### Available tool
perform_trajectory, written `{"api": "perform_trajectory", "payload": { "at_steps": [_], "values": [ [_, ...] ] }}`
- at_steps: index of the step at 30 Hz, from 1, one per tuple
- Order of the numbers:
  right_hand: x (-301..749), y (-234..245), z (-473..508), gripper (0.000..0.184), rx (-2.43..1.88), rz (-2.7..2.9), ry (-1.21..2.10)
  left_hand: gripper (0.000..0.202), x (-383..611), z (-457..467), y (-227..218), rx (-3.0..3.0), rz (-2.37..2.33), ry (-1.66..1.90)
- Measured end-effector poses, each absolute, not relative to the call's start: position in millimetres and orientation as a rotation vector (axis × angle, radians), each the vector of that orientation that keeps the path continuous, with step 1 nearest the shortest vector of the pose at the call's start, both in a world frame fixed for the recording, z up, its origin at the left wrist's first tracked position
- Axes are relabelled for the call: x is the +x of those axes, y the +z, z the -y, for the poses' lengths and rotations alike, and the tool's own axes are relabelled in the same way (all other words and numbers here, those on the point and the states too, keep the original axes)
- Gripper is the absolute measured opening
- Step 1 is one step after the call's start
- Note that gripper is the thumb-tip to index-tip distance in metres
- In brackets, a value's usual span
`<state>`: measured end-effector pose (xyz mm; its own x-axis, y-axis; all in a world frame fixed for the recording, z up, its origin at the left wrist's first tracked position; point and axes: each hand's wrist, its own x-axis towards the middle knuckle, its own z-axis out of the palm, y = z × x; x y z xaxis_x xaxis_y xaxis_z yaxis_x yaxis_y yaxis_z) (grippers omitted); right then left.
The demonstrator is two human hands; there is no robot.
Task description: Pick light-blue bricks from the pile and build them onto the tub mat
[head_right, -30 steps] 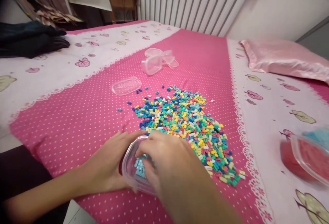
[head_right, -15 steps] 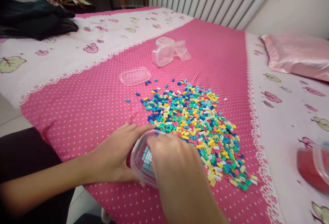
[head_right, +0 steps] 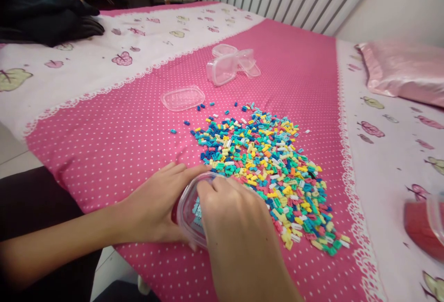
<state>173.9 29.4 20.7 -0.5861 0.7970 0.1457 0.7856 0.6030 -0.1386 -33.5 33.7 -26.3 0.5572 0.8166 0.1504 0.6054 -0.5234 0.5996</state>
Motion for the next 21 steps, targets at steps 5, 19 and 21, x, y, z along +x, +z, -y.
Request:
{"api": "perform_trajectory", "payload": {
  "at_steps": [5, 19, 21],
  "values": [
    [172, 19, -30, 0.019, -1.308, 2.645, 0.065, 0.102, -33, -34, -29, 2.327, -1.142, 0.588],
    [157, 13, -19, 0.022, -1.413, 2.560, -0.082, 0.098, -33, -34, -30, 2.377, -1.124, 0.628],
    [158, 14, -19, 0.022, -1.411, 2.561, -0.077, 0.097, -32, -34, -29, 2.367, -1.122, 0.611]
  ]
}}
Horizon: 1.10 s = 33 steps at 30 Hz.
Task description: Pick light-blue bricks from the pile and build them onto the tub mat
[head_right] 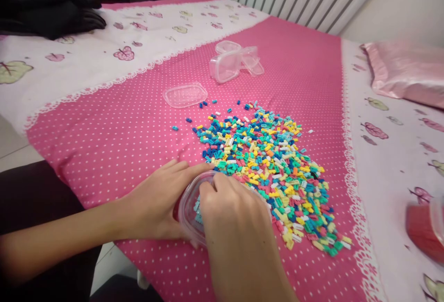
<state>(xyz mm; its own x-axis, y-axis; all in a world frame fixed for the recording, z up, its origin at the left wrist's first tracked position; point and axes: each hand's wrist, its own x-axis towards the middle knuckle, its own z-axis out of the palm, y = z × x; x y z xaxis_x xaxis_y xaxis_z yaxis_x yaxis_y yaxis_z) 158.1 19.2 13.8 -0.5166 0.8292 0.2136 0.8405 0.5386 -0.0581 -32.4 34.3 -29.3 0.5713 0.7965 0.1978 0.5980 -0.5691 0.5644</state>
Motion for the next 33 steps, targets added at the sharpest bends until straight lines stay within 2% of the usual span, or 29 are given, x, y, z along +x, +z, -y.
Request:
{"api": "perform_trajectory", "payload": {
  "at_steps": [9, 15, 22, 33],
  "values": [
    [162, 20, -19, 0.027, -1.368, 2.575, -0.075, 0.097, -32, -34, -29, 2.359, -1.120, 0.593],
    [164, 35, -29, 0.035, -1.127, 2.674, -0.171, 0.098, -32, -33, -31, 2.347, -1.121, 0.594],
    [158, 21, -33, 0.023, -1.041, 2.649, -0.353, 0.099, -31, -35, -29, 2.332, -1.112, 0.544],
    [164, 21, -39, 0.030, -1.013, 2.617, -0.356, 0.097, -32, -33, -30, 2.379, -1.121, 0.576]
  ]
}}
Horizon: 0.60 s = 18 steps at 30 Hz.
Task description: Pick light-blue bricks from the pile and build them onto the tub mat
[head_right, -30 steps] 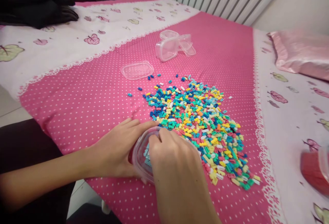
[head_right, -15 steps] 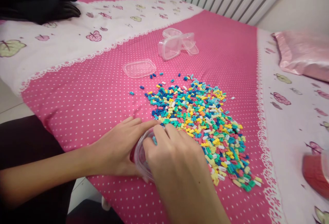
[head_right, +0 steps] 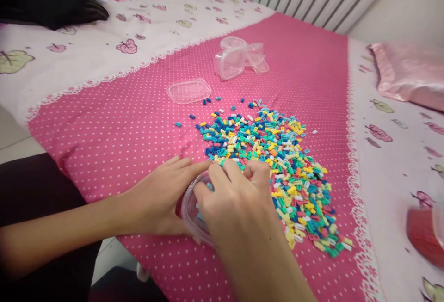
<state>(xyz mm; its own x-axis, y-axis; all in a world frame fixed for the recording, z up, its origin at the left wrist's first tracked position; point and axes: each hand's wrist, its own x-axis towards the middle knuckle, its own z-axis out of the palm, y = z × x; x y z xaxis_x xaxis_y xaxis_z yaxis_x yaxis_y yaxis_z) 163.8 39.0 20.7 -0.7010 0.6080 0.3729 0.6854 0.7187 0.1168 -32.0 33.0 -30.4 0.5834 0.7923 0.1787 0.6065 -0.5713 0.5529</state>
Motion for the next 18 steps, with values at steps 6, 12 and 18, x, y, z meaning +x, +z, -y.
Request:
{"api": "perform_trajectory", "payload": {
  "at_steps": [6, 12, 18],
  "values": [
    [167.5, 18.9, -39.3, 0.029, -1.029, 2.616, -0.317, 0.100, -31.5, -33.3, -32.0, 2.379, -1.118, 0.573],
    [169.2, 14.9, -39.1, 0.029, -0.996, 2.604, -0.273, 0.097, -31.4, -33.4, -32.9, 2.382, -1.117, 0.587],
    [168.9, 16.8, -39.4, 0.030, -1.029, 2.627, -0.327, 0.098, -31.8, -32.9, -35.8, 2.405, -1.109, 0.607]
  ]
}}
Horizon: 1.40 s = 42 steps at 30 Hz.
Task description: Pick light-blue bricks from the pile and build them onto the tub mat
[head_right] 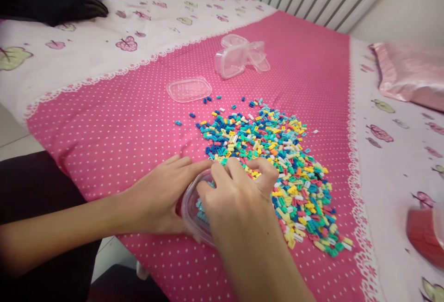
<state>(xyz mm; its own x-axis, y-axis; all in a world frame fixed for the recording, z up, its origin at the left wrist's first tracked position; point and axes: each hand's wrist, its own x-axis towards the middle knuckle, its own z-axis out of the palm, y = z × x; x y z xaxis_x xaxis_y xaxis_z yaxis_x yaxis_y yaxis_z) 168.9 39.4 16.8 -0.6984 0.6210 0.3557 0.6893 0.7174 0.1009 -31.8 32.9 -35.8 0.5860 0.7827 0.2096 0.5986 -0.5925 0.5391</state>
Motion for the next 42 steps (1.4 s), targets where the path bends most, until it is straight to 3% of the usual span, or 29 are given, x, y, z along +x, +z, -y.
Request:
{"api": "perform_trajectory", "payload": {
  "at_steps": [12, 24, 34, 42],
  "values": [
    [173, 17, -41, 0.022, -1.003, 2.648, -0.264, 0.096, -32, -33, -36, 2.404, -1.105, 0.593],
    [212, 49, -44, 0.025, -0.958, 2.731, -0.010, 0.089, -33, -31, -33, 2.473, -1.113, 0.596],
    [191, 42, -33, 0.029, -1.132, 2.614, 0.037, 0.094, -33, -32, -34, 2.446, -1.112, 0.589],
    [199, 47, -35, 0.013, -1.311, 2.646, 0.075, 0.085, -34, -30, -32, 2.507, -1.116, 0.605]
  ]
}}
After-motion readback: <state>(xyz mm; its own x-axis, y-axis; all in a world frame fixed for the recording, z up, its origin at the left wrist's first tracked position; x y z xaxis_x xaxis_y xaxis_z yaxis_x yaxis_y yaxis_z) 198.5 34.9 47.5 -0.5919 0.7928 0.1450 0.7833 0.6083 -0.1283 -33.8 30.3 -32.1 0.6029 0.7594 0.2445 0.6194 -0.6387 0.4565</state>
